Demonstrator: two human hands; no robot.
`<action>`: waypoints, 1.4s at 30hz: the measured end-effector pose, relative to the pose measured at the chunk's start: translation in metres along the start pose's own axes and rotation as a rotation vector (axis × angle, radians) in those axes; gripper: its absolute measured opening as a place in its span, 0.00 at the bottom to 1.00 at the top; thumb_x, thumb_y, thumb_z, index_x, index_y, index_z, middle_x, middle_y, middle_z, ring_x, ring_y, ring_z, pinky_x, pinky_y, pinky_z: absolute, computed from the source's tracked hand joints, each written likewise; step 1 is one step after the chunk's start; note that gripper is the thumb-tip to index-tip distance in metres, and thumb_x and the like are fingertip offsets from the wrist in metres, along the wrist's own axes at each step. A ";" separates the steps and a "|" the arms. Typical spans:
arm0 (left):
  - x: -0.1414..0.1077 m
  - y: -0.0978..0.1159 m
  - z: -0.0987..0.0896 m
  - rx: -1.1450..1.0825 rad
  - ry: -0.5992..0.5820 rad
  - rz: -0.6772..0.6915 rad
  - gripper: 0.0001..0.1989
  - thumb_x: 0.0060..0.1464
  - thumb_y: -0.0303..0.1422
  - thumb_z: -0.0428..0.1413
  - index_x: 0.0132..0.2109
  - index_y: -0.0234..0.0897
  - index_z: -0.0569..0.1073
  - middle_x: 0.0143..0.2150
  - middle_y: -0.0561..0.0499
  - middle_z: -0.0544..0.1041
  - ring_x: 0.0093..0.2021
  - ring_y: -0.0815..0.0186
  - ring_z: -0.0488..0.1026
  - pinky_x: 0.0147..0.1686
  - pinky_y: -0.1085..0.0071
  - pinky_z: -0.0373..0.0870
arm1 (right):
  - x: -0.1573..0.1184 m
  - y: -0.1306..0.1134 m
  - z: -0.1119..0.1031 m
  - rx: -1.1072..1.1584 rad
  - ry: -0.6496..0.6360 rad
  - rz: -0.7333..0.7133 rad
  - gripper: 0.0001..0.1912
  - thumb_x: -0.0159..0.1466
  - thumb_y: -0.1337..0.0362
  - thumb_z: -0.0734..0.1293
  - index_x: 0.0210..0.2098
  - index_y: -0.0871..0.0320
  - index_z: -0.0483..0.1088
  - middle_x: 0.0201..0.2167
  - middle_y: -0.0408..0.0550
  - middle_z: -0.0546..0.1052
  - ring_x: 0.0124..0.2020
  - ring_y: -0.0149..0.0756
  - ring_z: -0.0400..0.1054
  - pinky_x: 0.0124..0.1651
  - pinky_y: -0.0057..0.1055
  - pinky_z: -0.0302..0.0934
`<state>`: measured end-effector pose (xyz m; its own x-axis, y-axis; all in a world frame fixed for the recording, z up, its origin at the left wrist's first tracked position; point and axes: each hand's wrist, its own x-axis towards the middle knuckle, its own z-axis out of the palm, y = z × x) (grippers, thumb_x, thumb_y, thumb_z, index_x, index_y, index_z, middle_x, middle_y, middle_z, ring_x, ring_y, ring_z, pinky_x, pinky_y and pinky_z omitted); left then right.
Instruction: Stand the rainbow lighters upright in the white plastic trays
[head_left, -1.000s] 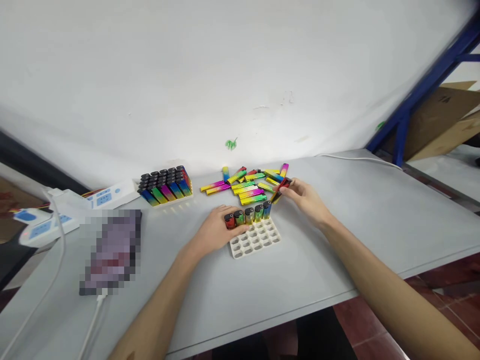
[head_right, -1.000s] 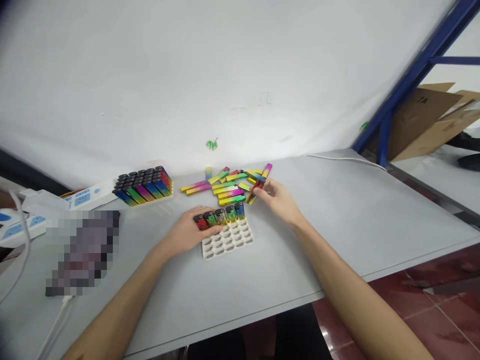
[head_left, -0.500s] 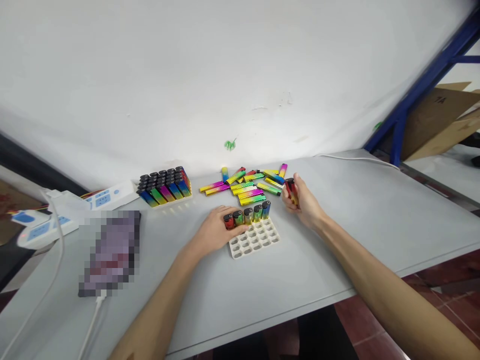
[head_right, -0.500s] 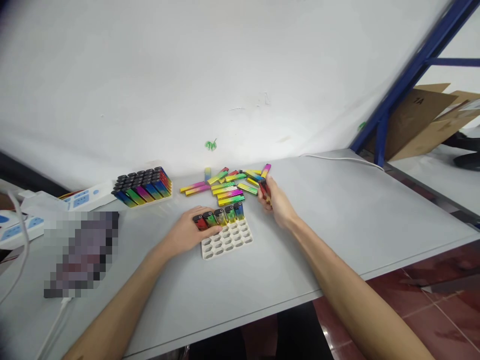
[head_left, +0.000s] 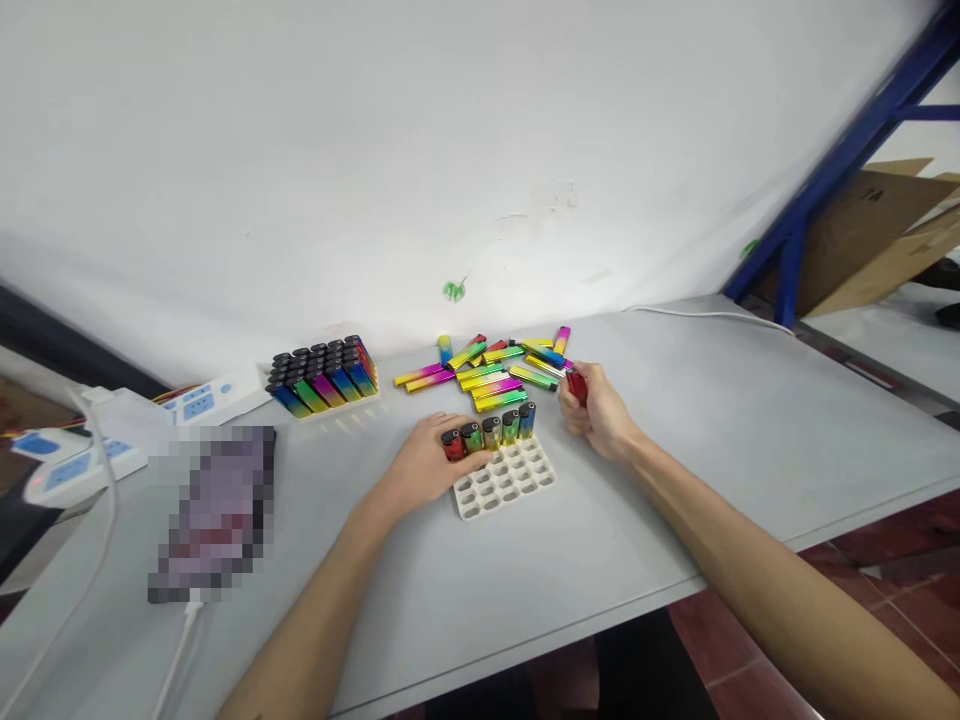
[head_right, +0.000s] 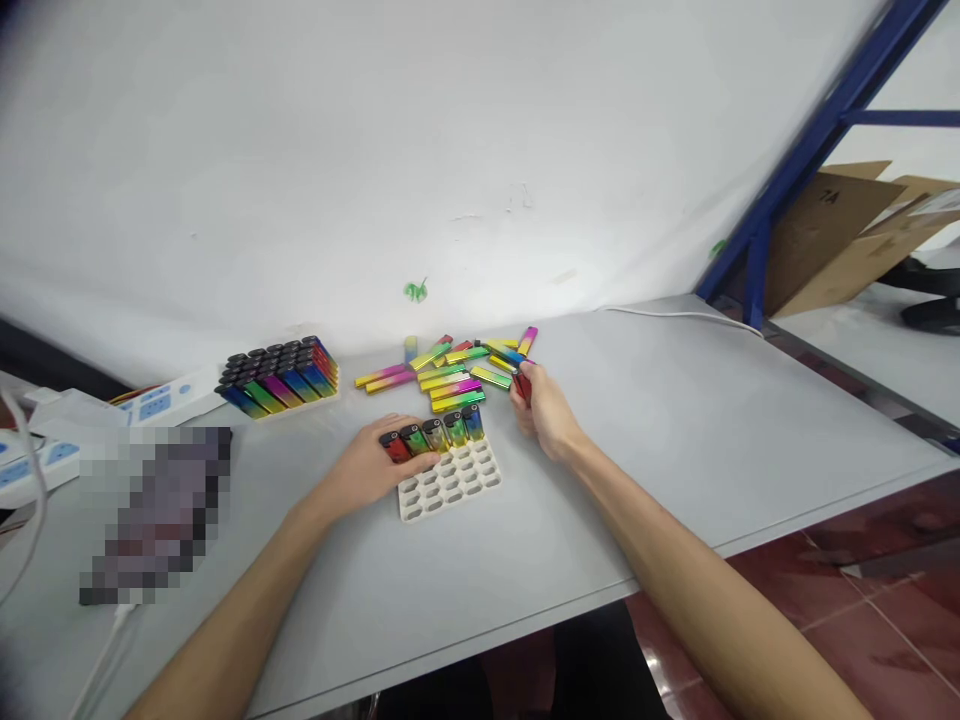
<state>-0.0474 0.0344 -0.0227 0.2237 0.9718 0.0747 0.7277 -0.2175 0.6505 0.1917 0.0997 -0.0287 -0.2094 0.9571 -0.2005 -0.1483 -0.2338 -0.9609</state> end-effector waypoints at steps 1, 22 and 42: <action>0.000 0.000 0.000 0.001 -0.002 0.003 0.17 0.53 0.49 0.60 0.42 0.42 0.77 0.42 0.52 0.78 0.44 0.59 0.75 0.48 0.64 0.68 | 0.000 -0.001 0.000 0.005 -0.003 0.002 0.29 0.67 0.46 0.53 0.15 0.55 0.51 0.13 0.36 0.44 0.16 0.25 0.33 0.19 0.29 0.31; 0.000 -0.003 0.000 0.041 -0.022 0.001 0.21 0.53 0.50 0.60 0.47 0.42 0.77 0.44 0.50 0.78 0.46 0.56 0.74 0.49 0.62 0.69 | 0.003 0.009 0.000 -0.019 -0.021 -0.059 0.30 0.65 0.38 0.54 0.23 0.55 0.63 0.16 0.37 0.51 0.16 0.27 0.39 0.19 0.28 0.36; -0.056 -0.019 0.004 0.160 0.019 0.048 0.49 0.48 0.51 0.64 0.69 0.41 0.51 0.62 0.41 0.65 0.64 0.49 0.61 0.62 0.52 0.62 | -0.084 -0.010 0.049 -0.618 -0.157 -0.541 0.11 0.64 0.59 0.68 0.45 0.52 0.67 0.36 0.44 0.81 0.36 0.37 0.76 0.41 0.35 0.69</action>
<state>-0.0711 -0.0161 -0.0424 0.2492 0.9613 0.1179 0.8108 -0.2736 0.5175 0.1637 0.0132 0.0074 -0.4008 0.8643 0.3037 0.2805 0.4314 -0.8574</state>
